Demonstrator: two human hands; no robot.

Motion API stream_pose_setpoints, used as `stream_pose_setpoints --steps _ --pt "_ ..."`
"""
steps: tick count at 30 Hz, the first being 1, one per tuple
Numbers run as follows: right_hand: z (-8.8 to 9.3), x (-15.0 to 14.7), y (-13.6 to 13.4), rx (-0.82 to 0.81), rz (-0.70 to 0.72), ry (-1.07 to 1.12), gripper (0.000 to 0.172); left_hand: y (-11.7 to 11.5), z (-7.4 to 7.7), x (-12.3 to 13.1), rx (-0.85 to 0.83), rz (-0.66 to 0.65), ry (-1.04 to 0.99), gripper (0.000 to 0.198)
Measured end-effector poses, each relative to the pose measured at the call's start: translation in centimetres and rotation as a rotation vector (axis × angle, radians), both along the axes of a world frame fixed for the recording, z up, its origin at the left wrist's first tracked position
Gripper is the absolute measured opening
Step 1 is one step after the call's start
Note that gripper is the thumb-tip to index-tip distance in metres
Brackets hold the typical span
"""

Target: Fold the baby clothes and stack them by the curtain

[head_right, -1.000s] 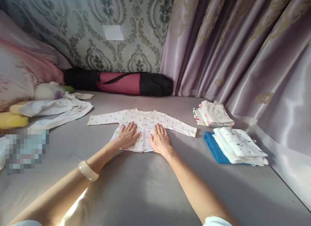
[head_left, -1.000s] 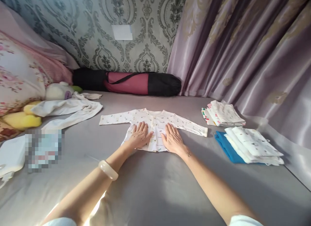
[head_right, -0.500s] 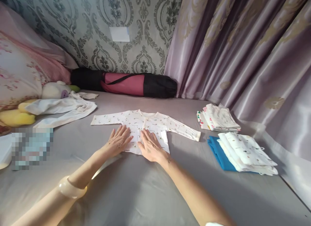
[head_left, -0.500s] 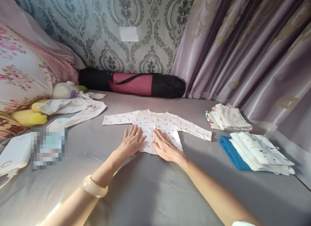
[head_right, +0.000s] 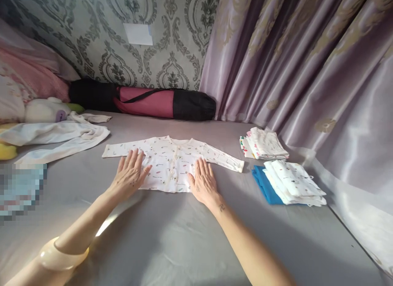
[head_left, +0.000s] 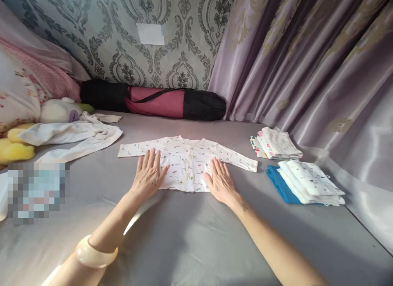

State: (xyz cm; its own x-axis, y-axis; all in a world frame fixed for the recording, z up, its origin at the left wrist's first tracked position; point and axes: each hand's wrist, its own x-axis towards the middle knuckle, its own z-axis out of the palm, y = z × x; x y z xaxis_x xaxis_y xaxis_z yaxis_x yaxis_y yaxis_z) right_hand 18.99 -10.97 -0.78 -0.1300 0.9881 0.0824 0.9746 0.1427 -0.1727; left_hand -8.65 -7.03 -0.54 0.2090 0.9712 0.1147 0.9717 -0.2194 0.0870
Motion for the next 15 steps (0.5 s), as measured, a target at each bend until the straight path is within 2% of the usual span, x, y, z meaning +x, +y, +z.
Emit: stream_pose_setpoints --steps 3,6,8,10,12,13,15 --pt "0.3 0.8 -0.1 -0.122 0.023 0.087 0.067 0.8 0.0 -0.6 -0.154 -0.091 -0.007 0.070" --pt "1.9 2.4 0.6 -0.127 -0.029 0.276 0.059 2.0 1.4 -1.9 -0.275 -0.088 -0.122 0.063" --pt "3.4 4.5 1.5 -0.037 -0.188 0.365 0.050 2.8 2.9 -2.9 -0.307 -0.056 -0.231 0.061" --pt "4.6 7.5 2.4 0.042 -0.367 0.345 0.045 3.5 4.3 -3.6 -0.267 0.011 -0.279 0.059" --pt "5.0 10.9 3.3 0.082 -0.544 0.284 0.040 4.0 5.4 -3.3 -0.191 0.060 -0.289 0.054" --pt "5.0 12.6 3.6 0.059 -0.664 0.199 0.037 4.2 5.7 -2.7 -0.170 0.044 -0.303 0.052" --pt "4.5 15.2 4.1 -0.032 -0.814 0.084 0.034 4.9 5.9 -0.6 -0.170 -0.055 -0.364 0.049"
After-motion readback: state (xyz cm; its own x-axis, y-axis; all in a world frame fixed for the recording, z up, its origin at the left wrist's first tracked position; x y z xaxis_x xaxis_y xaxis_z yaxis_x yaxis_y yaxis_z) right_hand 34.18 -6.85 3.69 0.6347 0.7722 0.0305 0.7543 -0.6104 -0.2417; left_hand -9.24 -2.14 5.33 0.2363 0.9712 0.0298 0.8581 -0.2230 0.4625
